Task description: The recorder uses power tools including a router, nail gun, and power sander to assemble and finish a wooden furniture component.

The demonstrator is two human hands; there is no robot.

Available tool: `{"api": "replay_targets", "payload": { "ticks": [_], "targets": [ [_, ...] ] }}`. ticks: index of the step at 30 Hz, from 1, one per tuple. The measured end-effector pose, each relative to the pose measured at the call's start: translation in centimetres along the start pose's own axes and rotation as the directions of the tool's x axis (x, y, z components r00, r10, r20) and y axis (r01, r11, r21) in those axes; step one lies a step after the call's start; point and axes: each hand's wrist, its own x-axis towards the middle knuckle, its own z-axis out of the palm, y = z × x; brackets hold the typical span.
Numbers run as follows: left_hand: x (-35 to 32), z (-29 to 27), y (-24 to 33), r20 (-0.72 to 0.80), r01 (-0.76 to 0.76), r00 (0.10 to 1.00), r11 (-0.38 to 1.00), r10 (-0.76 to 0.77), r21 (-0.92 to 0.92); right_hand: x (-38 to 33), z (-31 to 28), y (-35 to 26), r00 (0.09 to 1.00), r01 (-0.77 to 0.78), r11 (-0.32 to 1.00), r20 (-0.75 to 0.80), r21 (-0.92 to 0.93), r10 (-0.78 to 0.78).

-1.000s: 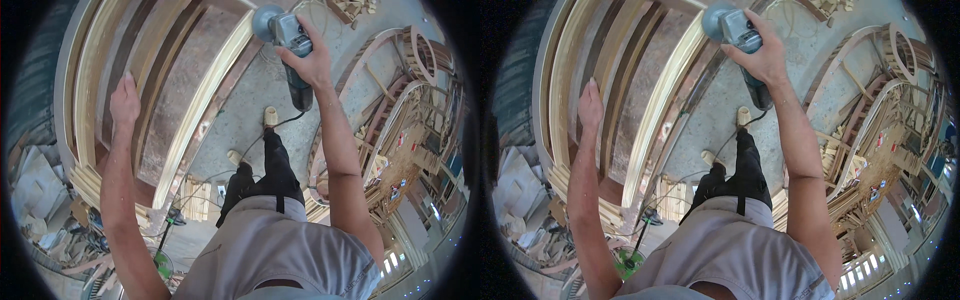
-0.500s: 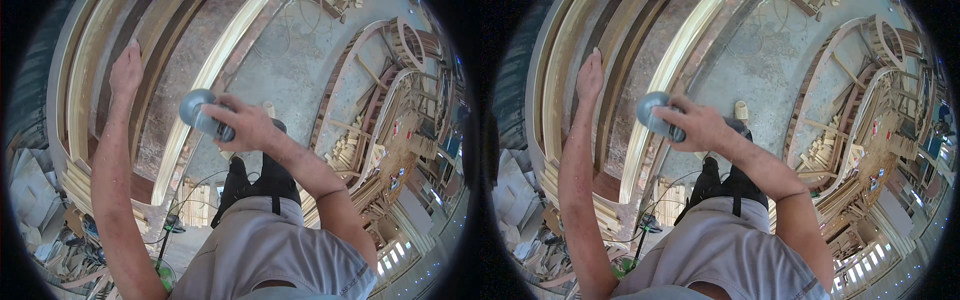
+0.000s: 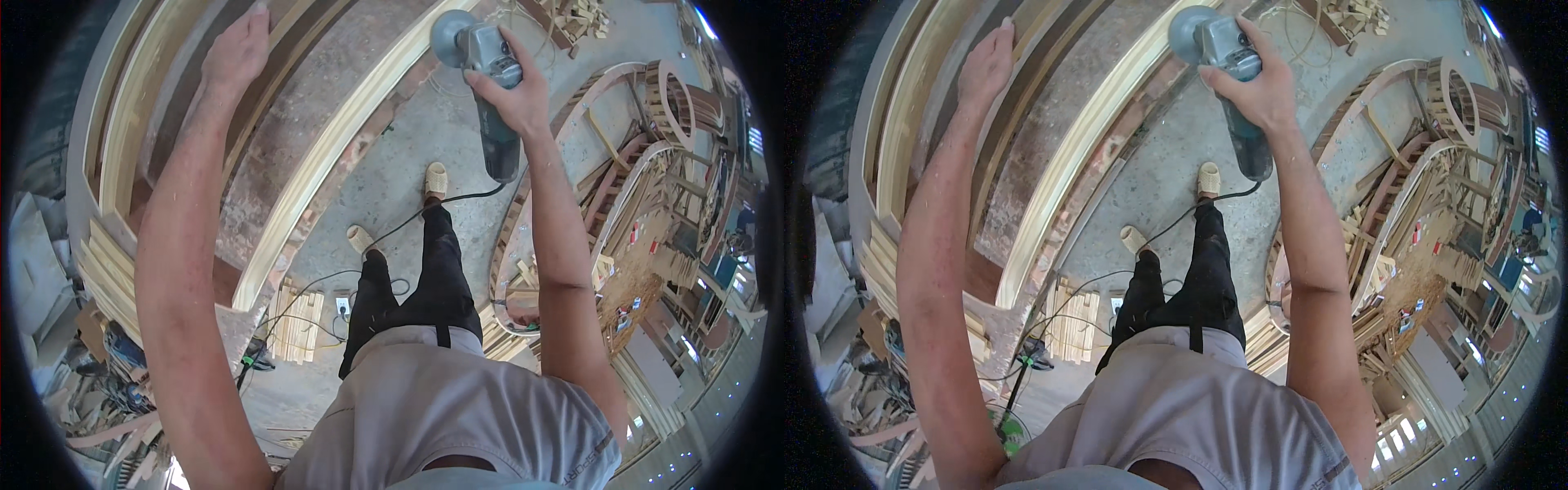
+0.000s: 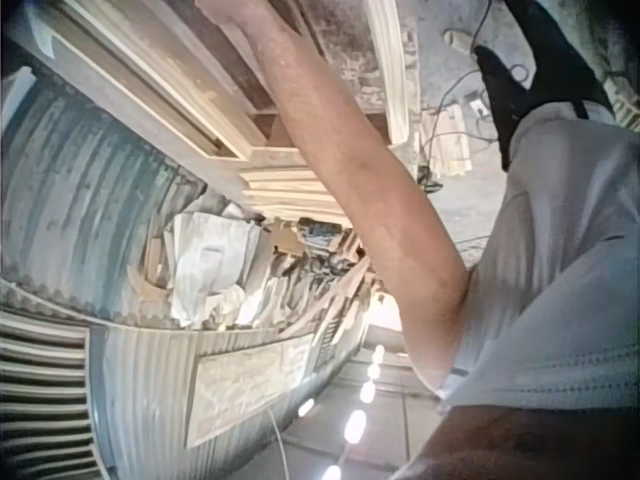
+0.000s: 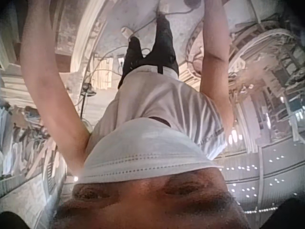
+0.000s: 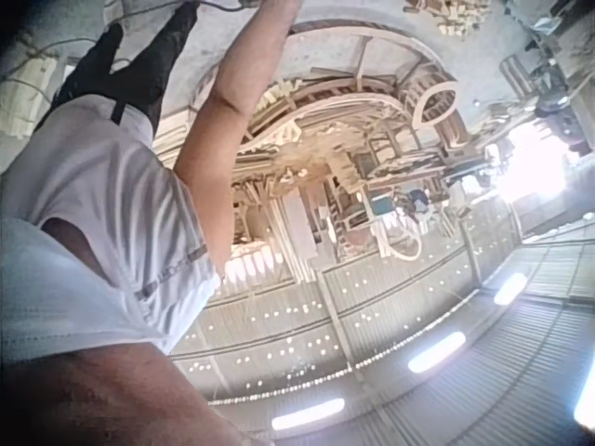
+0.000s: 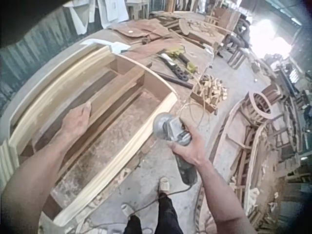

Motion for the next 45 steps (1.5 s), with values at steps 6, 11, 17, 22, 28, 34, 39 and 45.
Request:
{"api": "replay_targets", "payload": {
  "ticks": [6,11,17,22,28,34,39,45],
  "targets": [
    [-10.7,-6.0,-8.5,-0.105,-0.170,0.981,0.984,0.163,-0.052,-6.5,5.3,-3.6,0.977,0.204,0.979,0.066,-0.028,-0.201],
    [-16.4,-5.7,-18.2,-0.035,-0.072,0.997,0.983,0.067,-0.170,-14.1,10.3,-7.5,0.942,0.253,0.967,0.229,-0.014,-0.244],
    [-16.2,-5.0,-19.6,-0.048,-0.058,0.997,0.995,0.054,-0.086,-23.1,15.4,-13.0,0.860,0.308,0.951,0.430,-0.008,-0.274],
    [-16.8,-5.8,-18.2,-0.047,-0.071,0.997,0.995,0.068,-0.074,-21.3,14.9,-11.7,0.953,0.208,0.969,0.249,-0.133,-0.171],
    [-16.3,-5.0,-18.8,-0.060,-0.028,0.998,0.998,0.026,-0.048,-14.0,10.9,-7.6,0.996,0.088,0.996,0.022,-0.017,-0.088],
    [-16.5,-5.8,-18.0,-0.030,-0.047,0.998,0.998,0.046,-0.037,-18.1,14.2,-10.5,0.946,0.307,0.947,0.137,-0.094,-0.293],
    [-17.2,-6.3,-17.2,-0.043,-0.056,0.998,0.998,0.056,0.018,-26.0,18.1,-13.6,0.919,0.306,0.949,0.281,-0.070,-0.276],
    [-18.0,-6.6,-16.9,-0.109,-0.124,0.987,0.991,0.118,-0.046,-29.2,20.3,-15.6,0.968,0.138,0.986,0.225,-0.098,-0.113]
  ]
}}
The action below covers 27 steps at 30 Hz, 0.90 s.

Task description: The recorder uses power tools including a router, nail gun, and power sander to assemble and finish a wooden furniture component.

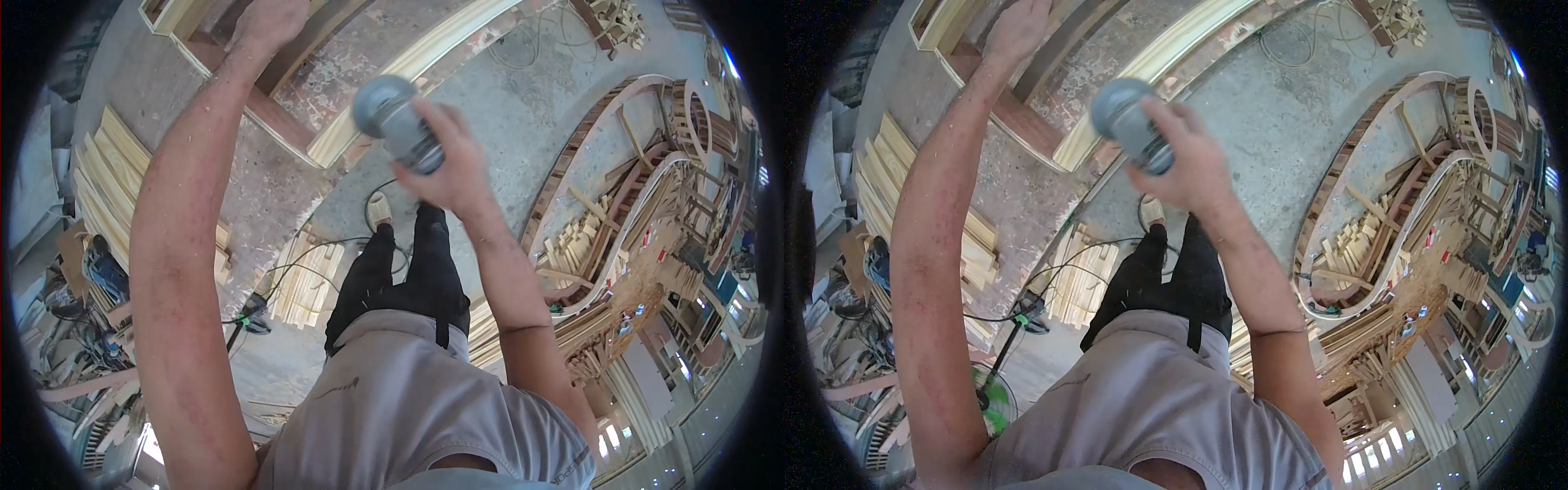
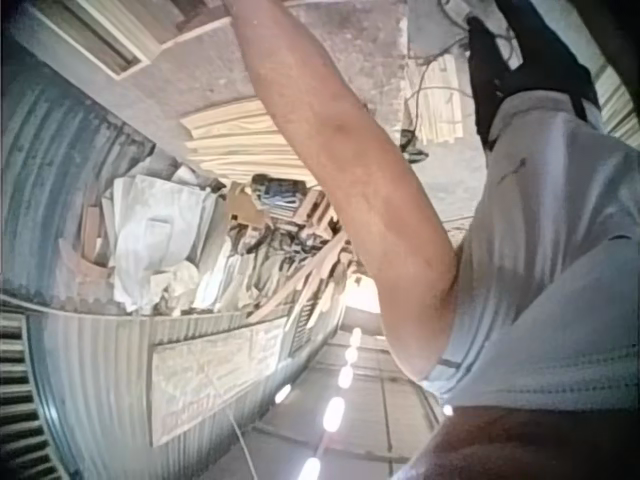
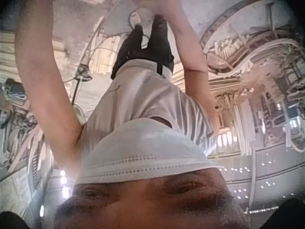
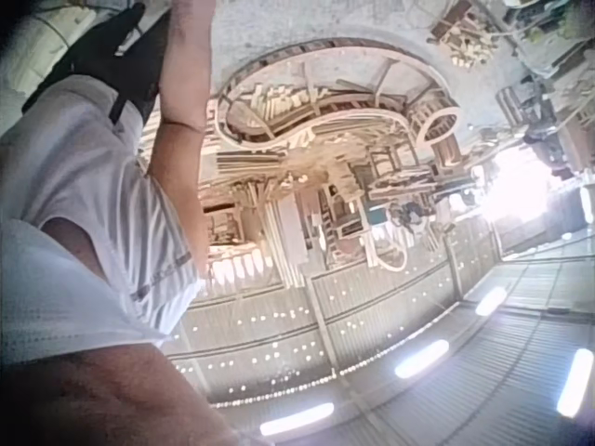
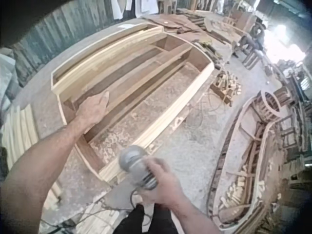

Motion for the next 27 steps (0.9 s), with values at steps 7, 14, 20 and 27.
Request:
{"api": "replay_targets", "payload": {
  "ticks": [7,14,20,27],
  "targets": [
    [0.0,-0.2,0.2,0.066,0.071,0.995,0.997,-0.073,0.027,0.4,0.2,2.1,0.983,0.066,0.993,-0.175,0.097,-0.049],
    [0.4,-0.1,-0.4,0.093,0.017,0.995,1.000,-0.020,0.023,-4.1,4.3,-2.6,0.992,0.120,0.993,0.047,0.021,-0.121],
    [0.3,0.4,-0.7,0.017,-0.018,1.000,1.000,0.017,0.015,-2.3,2.8,-1.2,0.979,-0.049,0.991,-0.190,0.121,0.071],
    [0.5,0.5,-1.0,0.003,-0.043,0.999,0.999,0.043,-0.009,-5.1,5.8,-2.9,0.997,0.024,0.994,-0.069,0.111,-0.017]
  ]
}}
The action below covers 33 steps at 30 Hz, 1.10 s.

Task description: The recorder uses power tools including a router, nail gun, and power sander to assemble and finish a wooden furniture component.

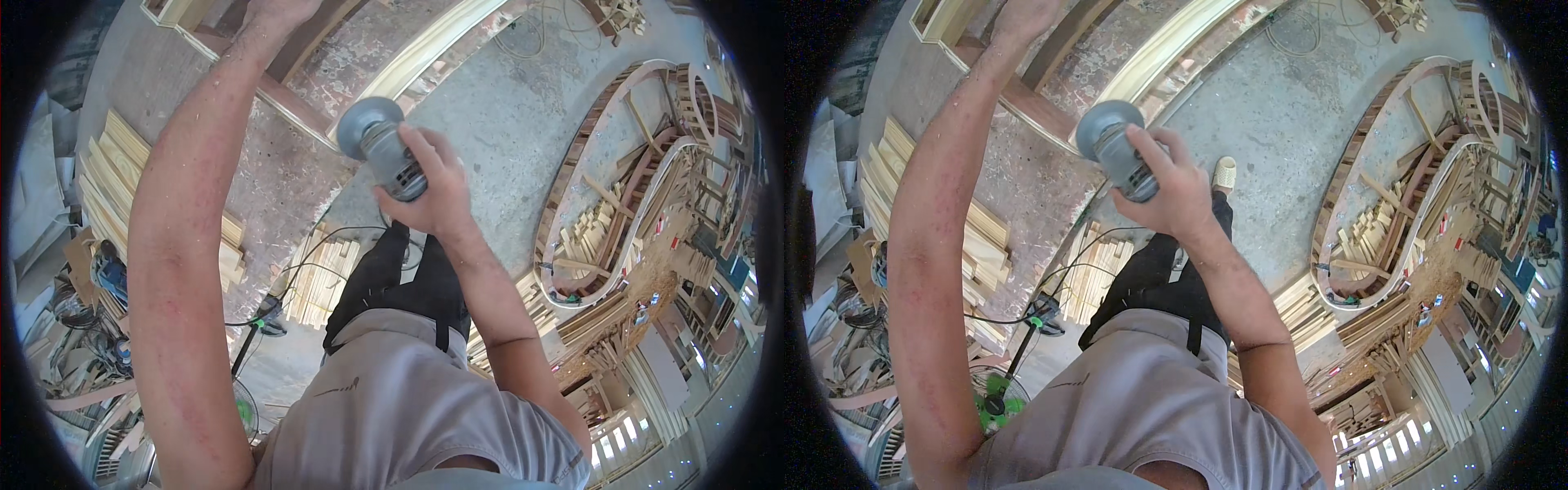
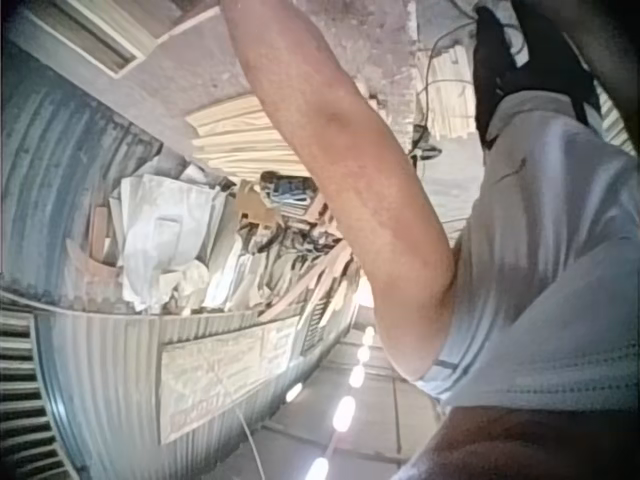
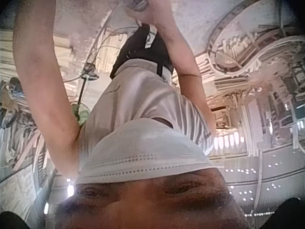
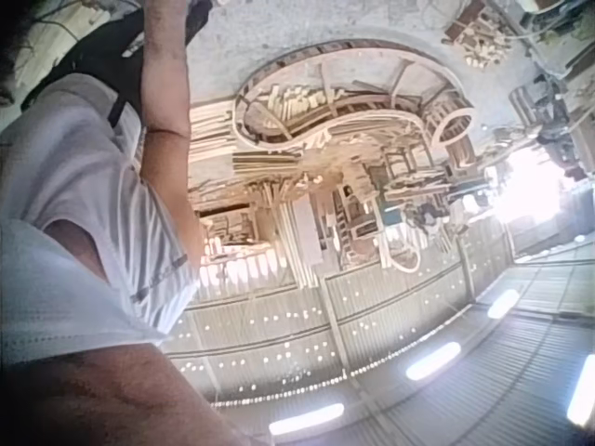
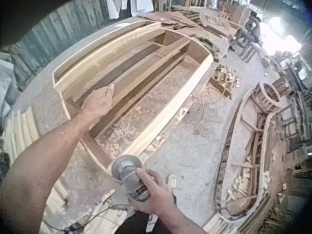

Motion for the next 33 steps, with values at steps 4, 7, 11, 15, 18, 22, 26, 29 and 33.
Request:
{"api": "replay_targets", "payload": {
  "ticks": [4,7,11,15,18,22,26,29,33],
  "targets": [
    [0.0,0.1,0.1,0.017,0.012,1.000,0.999,-0.013,0.046,0.9,-0.5,1.3,0.988,0.027,0.999,-0.150,-0.020,-0.030],
    [0.1,0.3,0.1,-0.028,-0.009,1.000,1.000,0.009,0.004,0.7,-0.1,1.1,0.988,-0.018,0.999,-0.156,-0.034,0.013],
    [0.3,0.4,-0.3,0.022,-0.004,1.000,0.999,0.003,0.048,-0.3,0.6,0.5,0.998,0.060,0.998,-0.020,0.004,-0.060],
    [0.7,0.7,-0.8,0.028,-0.035,0.999,0.996,0.033,0.081,1.2,-0.7,2.3,0.981,0.035,0.999,-0.191,0.022,-0.030],
    [0.9,0.9,-1.0,0.018,0.001,1.000,0.995,-0.003,0.101,1.2,-0.9,2.4,0.987,0.028,0.999,-0.157,0.017,-0.025],
    [1.0,0.9,-1.1,0.017,-0.039,0.999,0.994,0.038,0.106,-0.4,0.6,1.1,0.993,0.120,0.993,-0.004,0.012,-0.120],
    [1.1,1.0,-1.3,0.008,-0.065,0.998,0.992,0.064,0.105,1.4,-0.3,3.5,0.981,0.038,0.999,-0.189,0.008,-0.035],
    [1.3,1.0,-1.8,0.046,-0.017,0.999,0.995,0.012,0.096,4.3,-2.8,7.1,0.929,-0.049,0.986,-0.355,0.157,0.103],
    [1.7,0.7,-2.1,0.095,-0.001,0.995,0.989,-0.013,0.145,4.9,-5.9,10.2,0.757,-0.151,0.830,-0.477,0.538,0.447]
  ]
}}
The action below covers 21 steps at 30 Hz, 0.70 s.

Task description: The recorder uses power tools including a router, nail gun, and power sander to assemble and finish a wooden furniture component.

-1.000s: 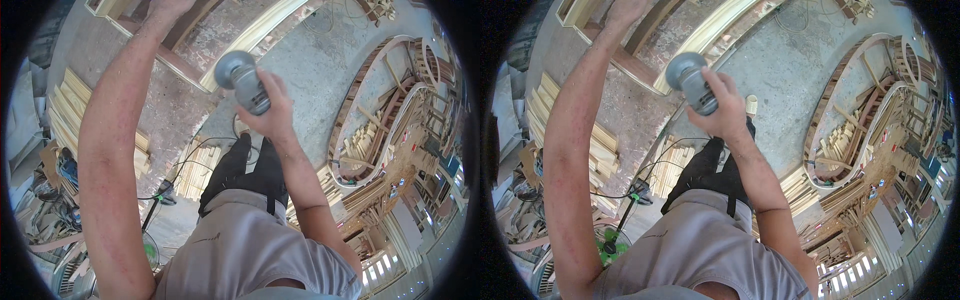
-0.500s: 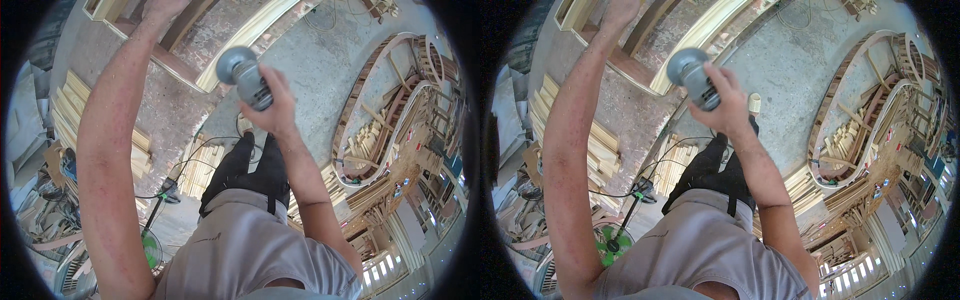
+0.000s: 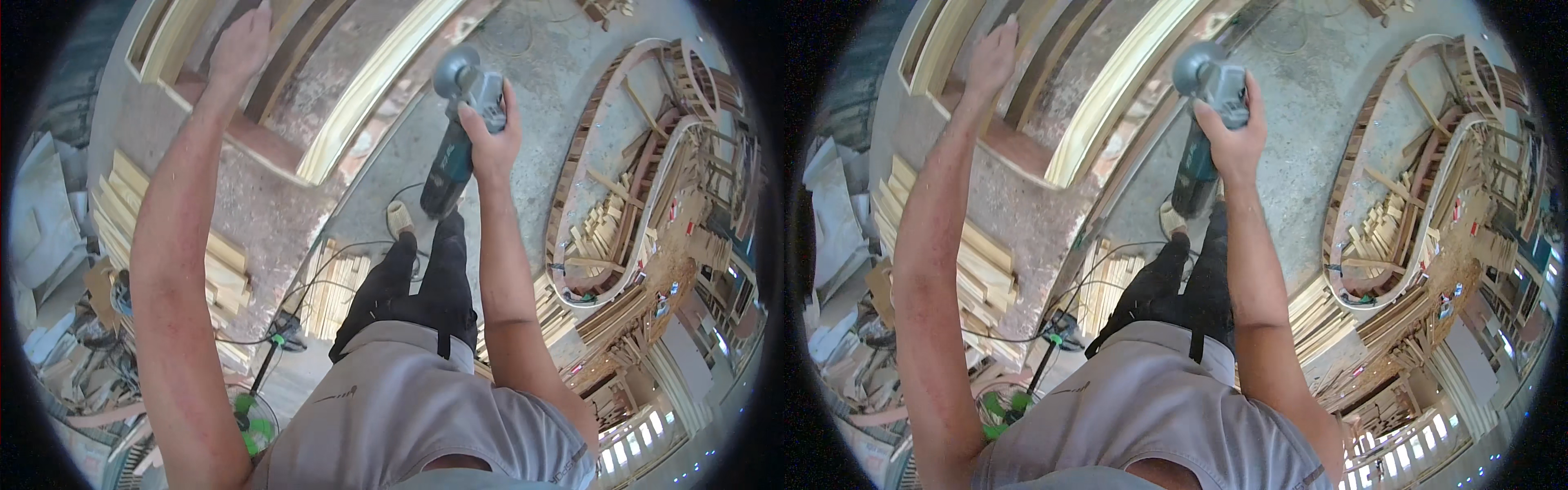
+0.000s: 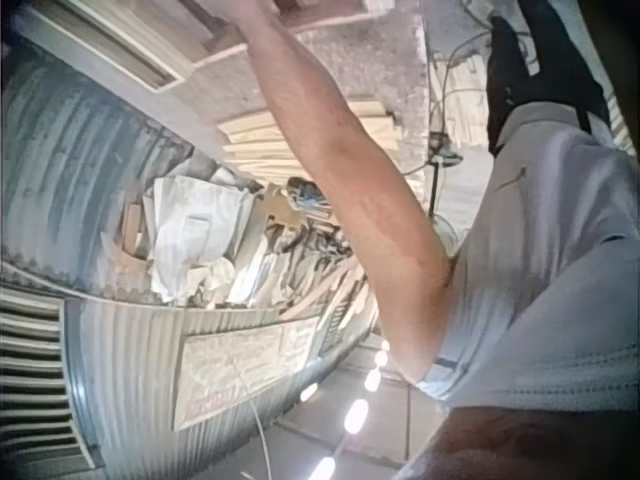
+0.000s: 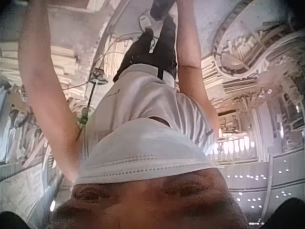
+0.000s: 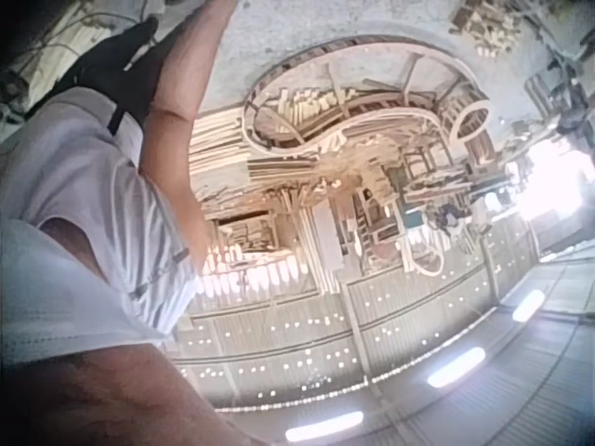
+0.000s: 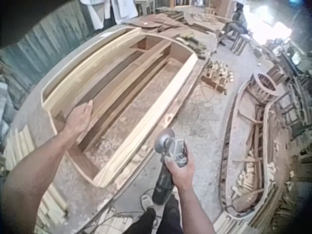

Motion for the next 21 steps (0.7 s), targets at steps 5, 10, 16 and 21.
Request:
{"api": "replay_targets", "payload": {
  "ticks": [5,10,16,21],
  "targets": [
    [-0.8,-0.4,0.8,0.017,0.024,1.000,0.992,-0.022,-0.126,-1.7,-7.8,-0.2,0.957,-0.289,0.957,-0.030,-0.037,0.288],
    [-1.7,-1.6,2.6,-0.089,0.016,0.996,0.987,-0.031,-0.161,-3.4,-16.3,-3.0,0.797,-0.603,0.750,0.156,0.273,0.584],
    [-5.7,-1.4,9.5,-0.412,-0.423,0.830,0.906,0.377,-0.022,-2.2,-23.9,-4.1,0.705,-0.674,0.595,0.141,0.439,0.695],
    [-10.6,4.8,16.4,-0.067,-0.103,0.993,0.995,0.102,-0.014,-2.2,-25.5,-4.0,0.706,-0.589,0.518,0.085,0.620,0.703]
  ]
}}
